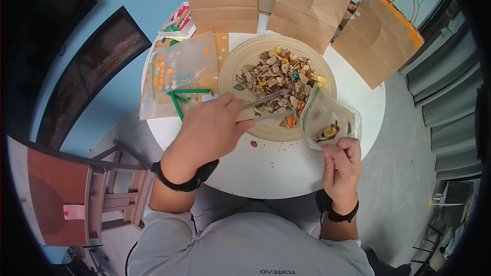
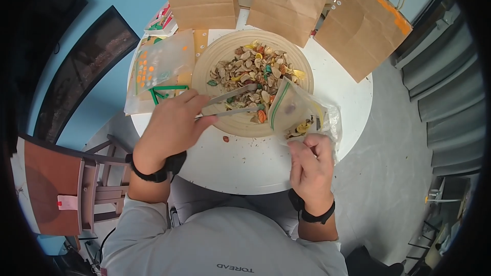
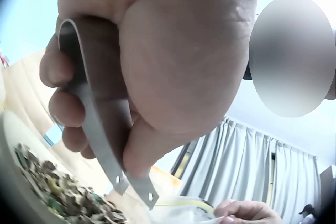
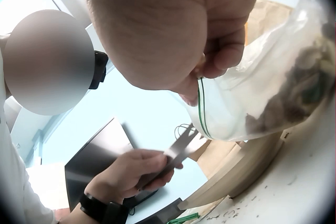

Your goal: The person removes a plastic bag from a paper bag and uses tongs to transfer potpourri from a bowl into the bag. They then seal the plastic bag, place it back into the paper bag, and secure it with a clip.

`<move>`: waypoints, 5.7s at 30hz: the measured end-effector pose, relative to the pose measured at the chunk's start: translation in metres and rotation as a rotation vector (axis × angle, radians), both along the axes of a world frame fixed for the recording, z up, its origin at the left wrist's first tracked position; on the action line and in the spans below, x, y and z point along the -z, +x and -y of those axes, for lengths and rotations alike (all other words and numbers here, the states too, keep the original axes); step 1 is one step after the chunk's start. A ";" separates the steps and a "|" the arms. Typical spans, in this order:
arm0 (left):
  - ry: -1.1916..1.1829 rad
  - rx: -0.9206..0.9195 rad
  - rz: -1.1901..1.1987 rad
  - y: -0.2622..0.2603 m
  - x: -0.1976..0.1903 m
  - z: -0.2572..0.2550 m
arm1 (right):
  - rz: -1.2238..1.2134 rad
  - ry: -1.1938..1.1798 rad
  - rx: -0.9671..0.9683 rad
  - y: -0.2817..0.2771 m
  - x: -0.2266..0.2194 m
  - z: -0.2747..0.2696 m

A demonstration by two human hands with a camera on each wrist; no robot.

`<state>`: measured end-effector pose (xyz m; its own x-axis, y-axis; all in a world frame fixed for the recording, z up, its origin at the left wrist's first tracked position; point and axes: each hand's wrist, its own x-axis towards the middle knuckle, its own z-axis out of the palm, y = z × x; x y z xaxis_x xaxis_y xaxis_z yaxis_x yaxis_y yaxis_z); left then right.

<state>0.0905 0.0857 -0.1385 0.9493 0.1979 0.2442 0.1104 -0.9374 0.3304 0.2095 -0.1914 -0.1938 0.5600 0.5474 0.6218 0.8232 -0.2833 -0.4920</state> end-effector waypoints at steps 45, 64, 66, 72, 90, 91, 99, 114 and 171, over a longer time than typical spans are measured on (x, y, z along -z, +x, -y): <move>-0.085 -0.003 0.098 -0.006 0.012 0.014 | 0.028 -0.047 0.016 -0.003 0.003 0.005; 0.166 -0.214 -0.116 0.030 0.048 -0.001 | 0.001 -0.054 -0.014 -0.004 0.009 0.005; 0.128 -0.212 -0.126 0.031 0.049 -0.004 | 0.007 -0.056 -0.012 -0.003 0.009 0.005; 0.056 -0.183 -0.092 0.033 0.048 -0.011 | -0.011 -0.046 -0.005 -0.004 0.007 0.003; 0.015 -0.183 -0.012 0.028 0.040 -0.016 | -0.014 -0.069 -0.016 -0.004 -0.001 -0.004; 0.010 -0.177 0.002 0.026 0.036 -0.016 | -0.015 -0.070 -0.014 -0.003 -0.001 -0.005; -0.047 0.011 0.082 0.021 0.006 0.016 | 0.005 -0.068 -0.010 0.001 -0.003 -0.013; 0.095 -0.272 -0.084 -0.009 0.012 -0.038 | 0.021 0.016 0.021 -0.001 0.000 0.004; 0.105 0.208 0.030 0.019 -0.005 0.043 | -0.007 0.012 -0.008 -0.001 -0.001 -0.004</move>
